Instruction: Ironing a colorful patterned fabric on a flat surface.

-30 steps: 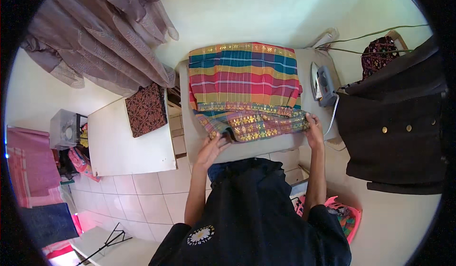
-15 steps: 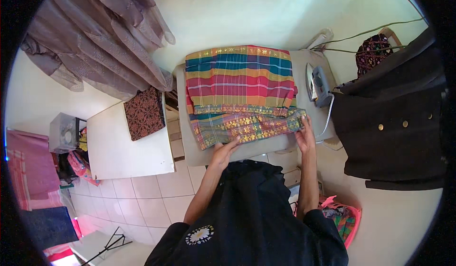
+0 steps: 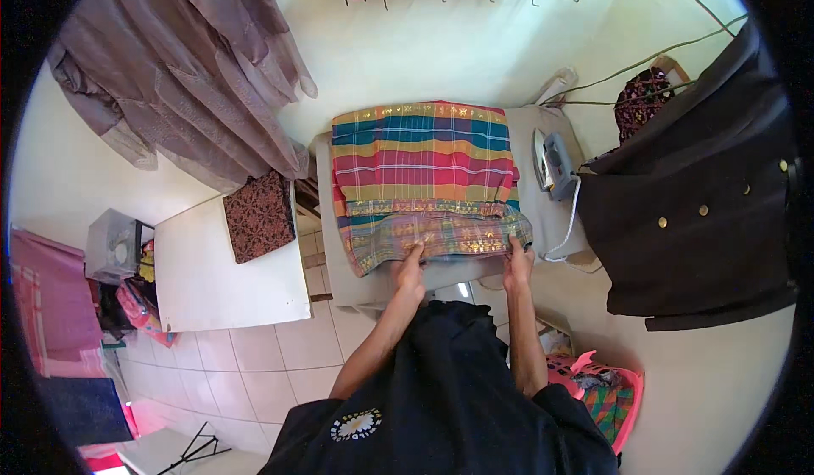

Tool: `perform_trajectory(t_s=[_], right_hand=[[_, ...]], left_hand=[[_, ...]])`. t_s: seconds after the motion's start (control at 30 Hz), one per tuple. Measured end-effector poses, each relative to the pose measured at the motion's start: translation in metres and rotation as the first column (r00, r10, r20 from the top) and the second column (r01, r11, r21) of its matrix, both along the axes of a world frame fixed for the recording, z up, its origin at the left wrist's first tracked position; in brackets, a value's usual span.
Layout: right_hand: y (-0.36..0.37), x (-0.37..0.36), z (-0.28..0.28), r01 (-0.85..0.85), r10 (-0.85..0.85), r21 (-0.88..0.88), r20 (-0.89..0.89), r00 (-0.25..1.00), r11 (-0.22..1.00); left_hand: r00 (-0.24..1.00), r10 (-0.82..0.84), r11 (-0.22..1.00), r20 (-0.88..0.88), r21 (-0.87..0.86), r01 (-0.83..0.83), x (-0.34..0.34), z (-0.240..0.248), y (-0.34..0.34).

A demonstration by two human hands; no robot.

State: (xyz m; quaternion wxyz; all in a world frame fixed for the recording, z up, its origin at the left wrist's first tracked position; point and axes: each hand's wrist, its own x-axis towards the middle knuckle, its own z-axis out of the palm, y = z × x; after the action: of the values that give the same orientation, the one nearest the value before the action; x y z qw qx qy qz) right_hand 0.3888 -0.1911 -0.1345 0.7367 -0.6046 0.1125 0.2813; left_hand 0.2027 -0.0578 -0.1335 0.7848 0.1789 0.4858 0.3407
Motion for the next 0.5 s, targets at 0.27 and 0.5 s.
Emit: perform_trajectory(t_s=[0.27, 0.5], right_hand=[[-0.029, -0.053, -0.02, 0.141, -0.139, 0.002, -0.157, 0.978, 0.99], [-0.071, -0.03, -0.044, 0.121, -0.115, 0.053, -0.103, 0.988, 0.991]], left_hand=[[0.999, 0.03, 1.0, -0.033, 0.004, -0.03, -0.056, -0.003, -0.028], [0.985, 0.154, 0.985, 0.083, 0.072, -0.16, -0.114, -0.024, -0.018]])
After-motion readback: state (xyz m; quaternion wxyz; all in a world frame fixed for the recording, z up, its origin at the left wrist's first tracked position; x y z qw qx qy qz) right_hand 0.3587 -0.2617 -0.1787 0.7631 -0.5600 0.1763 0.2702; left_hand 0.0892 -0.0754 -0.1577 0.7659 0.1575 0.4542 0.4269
